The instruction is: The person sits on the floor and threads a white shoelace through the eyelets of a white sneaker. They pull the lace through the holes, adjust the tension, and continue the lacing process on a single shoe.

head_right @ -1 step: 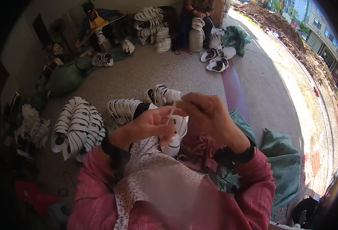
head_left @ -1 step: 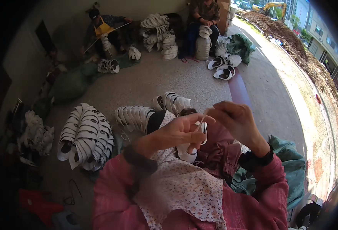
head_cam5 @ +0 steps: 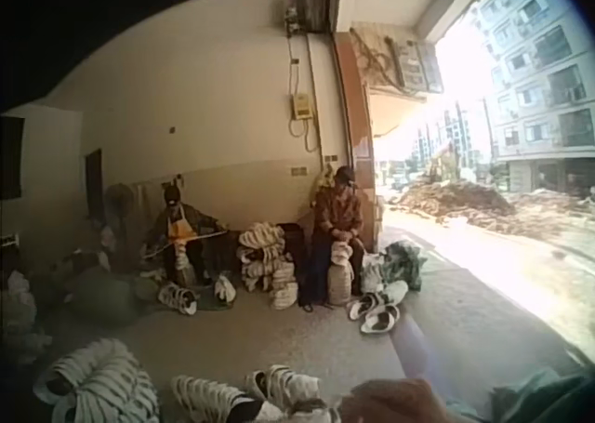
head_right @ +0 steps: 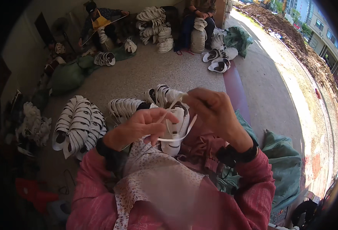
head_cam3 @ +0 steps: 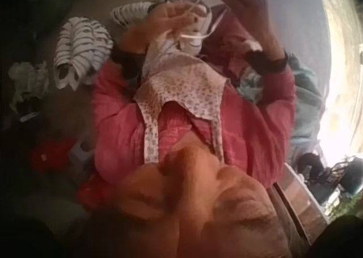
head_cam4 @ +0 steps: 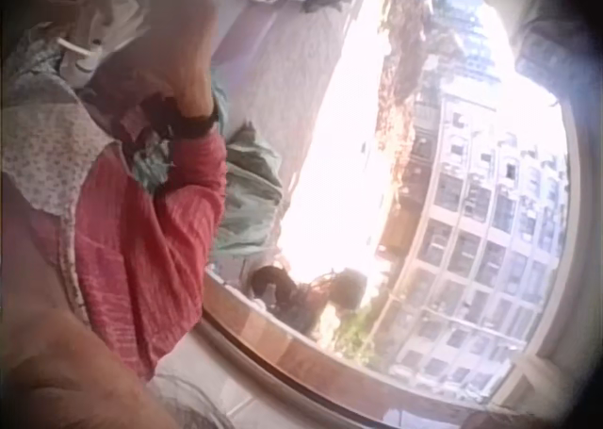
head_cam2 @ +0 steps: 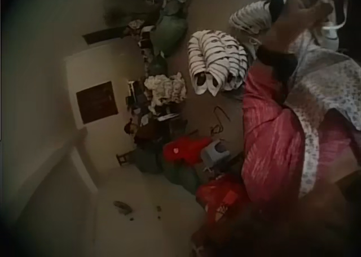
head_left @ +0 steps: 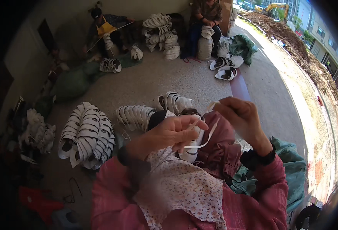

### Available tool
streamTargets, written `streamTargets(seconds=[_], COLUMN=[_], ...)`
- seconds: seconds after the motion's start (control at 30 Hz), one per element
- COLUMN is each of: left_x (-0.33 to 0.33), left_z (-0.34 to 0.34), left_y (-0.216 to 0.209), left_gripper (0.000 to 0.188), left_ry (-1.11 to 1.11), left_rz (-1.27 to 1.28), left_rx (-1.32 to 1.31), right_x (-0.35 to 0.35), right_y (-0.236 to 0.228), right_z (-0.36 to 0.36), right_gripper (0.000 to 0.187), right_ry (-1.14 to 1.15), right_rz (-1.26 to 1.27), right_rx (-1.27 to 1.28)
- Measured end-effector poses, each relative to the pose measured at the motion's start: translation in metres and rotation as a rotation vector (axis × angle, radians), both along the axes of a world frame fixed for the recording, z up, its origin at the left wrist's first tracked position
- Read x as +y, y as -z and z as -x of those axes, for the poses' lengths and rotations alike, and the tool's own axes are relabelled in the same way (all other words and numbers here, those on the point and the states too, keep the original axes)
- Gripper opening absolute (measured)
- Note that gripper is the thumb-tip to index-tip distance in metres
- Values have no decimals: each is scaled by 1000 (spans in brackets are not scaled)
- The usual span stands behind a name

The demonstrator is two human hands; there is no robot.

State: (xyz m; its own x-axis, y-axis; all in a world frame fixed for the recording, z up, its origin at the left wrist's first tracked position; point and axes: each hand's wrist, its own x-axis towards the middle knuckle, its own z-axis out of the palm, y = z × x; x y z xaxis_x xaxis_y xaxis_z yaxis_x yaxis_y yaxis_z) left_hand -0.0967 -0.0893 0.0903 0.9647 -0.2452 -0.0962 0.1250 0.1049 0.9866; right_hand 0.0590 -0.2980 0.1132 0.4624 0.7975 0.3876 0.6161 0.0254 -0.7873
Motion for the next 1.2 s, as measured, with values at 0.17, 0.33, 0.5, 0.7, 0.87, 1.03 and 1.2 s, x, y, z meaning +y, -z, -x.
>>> streamTargets(seconds=[0.17, 0.33, 0.5, 0.7, 0.87, 1.03, 1.2], left_x=[68, 90, 195, 283, 300, 319, 320], left_z=[107, 161, 236, 293, 294, 296, 268], left_y=[12, 53, 126, 189, 215, 220, 182], left_gripper=[36, 35, 20, 22, 27, 30, 32], left_ry=[-428, -816, -1346, -1585, -1723, -1895, -1850], left_rz=[300, 800, 1068, 1135, 770, 730, 610], left_rx=[-114, -346, -413, -465, -366, -362, -322], right_x=[-37, -91, -142, -252, -375, -500, -504], right_y=[29, 100, 141, 172, 217, 212, 260], right_z=[-45, -36, -41, -104, -165, -238, -259], right_gripper=[21, 36, 34, 25, 21, 27, 32], right_ry=[58, -232, -348, -317, -72, 697, 347], right_rz=[103, 135, -751, -1309, -1237, -1521, -1327], right_rx=[504, 917, 1351, 1542, 1568, 1284, 1049])
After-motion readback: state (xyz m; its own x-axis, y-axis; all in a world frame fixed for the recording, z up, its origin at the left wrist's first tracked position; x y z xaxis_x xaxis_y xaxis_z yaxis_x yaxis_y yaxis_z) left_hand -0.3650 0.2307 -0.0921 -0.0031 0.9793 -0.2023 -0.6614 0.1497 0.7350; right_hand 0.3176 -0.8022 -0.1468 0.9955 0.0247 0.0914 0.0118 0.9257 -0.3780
